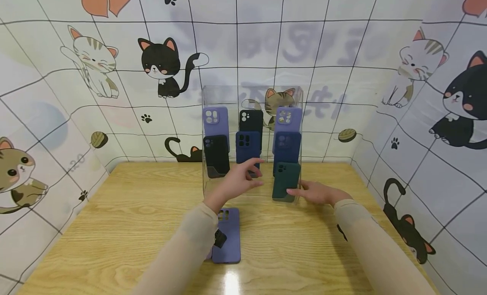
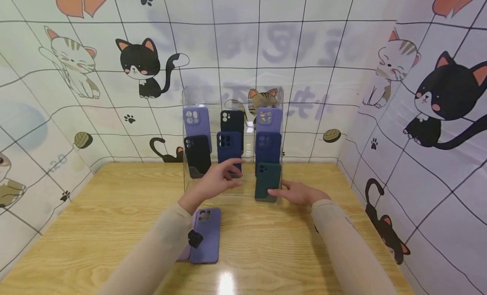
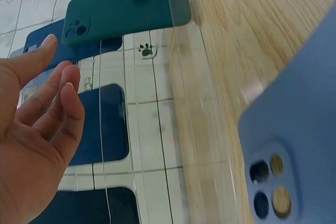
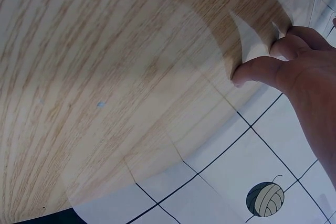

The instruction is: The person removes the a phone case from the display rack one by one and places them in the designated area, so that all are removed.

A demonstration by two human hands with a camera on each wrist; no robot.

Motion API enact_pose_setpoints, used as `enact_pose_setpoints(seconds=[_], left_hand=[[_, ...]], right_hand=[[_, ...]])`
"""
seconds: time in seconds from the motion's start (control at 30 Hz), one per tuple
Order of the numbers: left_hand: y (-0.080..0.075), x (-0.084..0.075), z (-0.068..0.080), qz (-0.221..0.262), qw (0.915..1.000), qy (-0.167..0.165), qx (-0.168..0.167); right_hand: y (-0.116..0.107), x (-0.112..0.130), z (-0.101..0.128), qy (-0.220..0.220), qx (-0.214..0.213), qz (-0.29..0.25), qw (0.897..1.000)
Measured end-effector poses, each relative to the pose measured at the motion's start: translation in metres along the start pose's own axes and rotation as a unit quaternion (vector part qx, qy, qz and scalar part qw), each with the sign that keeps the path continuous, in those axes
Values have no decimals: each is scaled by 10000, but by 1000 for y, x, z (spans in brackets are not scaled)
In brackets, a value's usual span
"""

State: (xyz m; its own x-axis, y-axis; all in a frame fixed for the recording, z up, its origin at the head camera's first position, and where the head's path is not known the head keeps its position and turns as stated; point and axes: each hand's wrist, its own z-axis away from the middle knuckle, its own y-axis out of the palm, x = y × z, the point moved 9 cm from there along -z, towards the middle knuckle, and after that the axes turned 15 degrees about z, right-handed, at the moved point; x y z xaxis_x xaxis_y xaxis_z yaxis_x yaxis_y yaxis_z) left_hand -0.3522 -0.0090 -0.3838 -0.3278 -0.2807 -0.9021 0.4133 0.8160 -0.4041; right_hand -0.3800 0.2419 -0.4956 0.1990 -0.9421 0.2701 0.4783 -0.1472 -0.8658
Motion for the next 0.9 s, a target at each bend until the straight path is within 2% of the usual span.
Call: enact_pose_setpoints(seconds=[0.17, 0.37, 0.6, 0.9], left_hand=[[11, -3, -15, -270, 9994, 207, -58], [24, -3, -28, -455, 9989, 114, -51], [36, -2, -34, -791, 9968, 61, -57], [42, 3, -40, -899, 9956, 65, -234]], right_hand=[[-1, 1, 1, 30, 36, -52, 10000], [-1, 1, 2, 22, 29, -86, 10000], [0, 0, 1, 44, 19, -52, 10000], [1, -2, -3, 36, 31, -38, 10000]])
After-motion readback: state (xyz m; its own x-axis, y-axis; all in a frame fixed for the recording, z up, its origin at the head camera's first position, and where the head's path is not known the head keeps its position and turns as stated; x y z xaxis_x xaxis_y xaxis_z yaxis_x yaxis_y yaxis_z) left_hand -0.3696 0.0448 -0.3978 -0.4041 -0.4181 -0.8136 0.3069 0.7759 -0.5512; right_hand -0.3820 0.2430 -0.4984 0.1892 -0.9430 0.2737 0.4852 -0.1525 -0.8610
